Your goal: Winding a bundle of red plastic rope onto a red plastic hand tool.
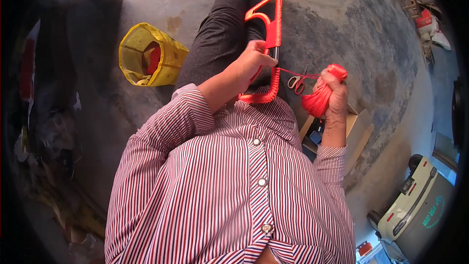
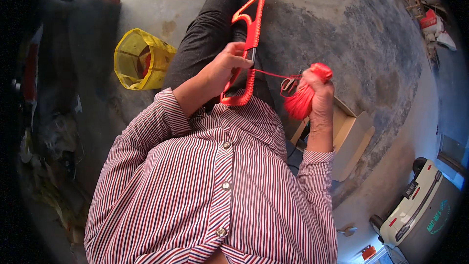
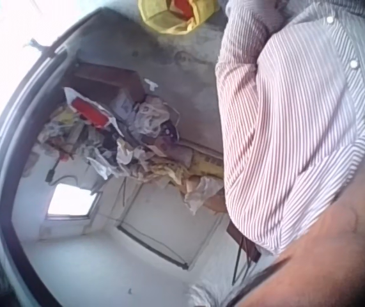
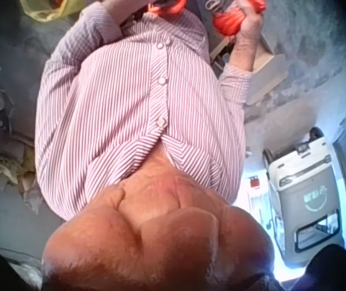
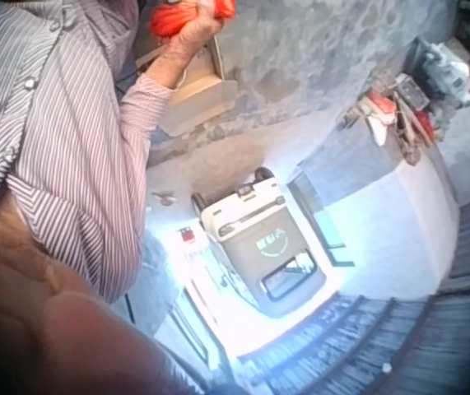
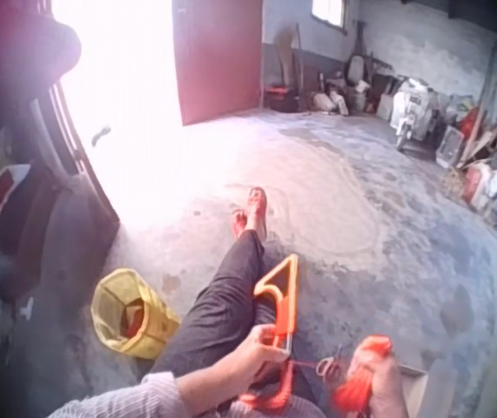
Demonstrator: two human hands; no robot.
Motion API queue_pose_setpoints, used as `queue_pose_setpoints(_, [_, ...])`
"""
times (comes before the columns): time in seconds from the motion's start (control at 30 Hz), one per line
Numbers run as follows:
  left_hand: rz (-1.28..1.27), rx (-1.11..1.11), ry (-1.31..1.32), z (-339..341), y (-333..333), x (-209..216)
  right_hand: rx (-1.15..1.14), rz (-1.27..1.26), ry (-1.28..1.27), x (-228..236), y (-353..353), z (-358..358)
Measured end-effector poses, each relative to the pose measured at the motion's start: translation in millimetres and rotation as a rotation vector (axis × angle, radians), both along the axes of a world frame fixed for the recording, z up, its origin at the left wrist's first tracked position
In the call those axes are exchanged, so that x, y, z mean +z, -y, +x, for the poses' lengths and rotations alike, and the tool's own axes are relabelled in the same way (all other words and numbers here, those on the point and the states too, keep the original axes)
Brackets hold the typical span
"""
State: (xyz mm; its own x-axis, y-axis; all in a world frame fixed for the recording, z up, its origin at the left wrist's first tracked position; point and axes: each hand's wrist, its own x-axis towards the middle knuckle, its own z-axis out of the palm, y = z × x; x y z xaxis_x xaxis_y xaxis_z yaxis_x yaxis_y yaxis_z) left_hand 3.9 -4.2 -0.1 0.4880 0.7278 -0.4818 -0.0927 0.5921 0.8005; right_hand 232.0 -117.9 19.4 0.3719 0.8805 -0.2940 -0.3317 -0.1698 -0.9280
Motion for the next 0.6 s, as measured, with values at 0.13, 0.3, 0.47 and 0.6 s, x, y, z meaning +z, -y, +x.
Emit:
queue_pose_setpoints(0.13, [0.822, 0.001, -0.270, -8.5, 9.4, 28.2, 0.022, 0.147, -0.259, 32.6, -1.7, -11.2])
queue_pose_setpoints(0.3, [0.705, -0.581, 0.061, 3.6, 38.2, 95.9, 0.367, 0.637, 0.411, 60.4, -20.5, -64.1])
queue_pose_setpoints(0.47, [0.143, -0.030, 0.617, -23.5, 9.6, 126.2, 0.486, 0.370, -0.479, 39.2, 3.8, -64.9])
queue_pose_setpoints(0.6, [0.430, 0.248, 0.539, -54.4, -23.8, 123.8, 0.350, 0.445, -0.433, 32.1, -4.9, -45.5])
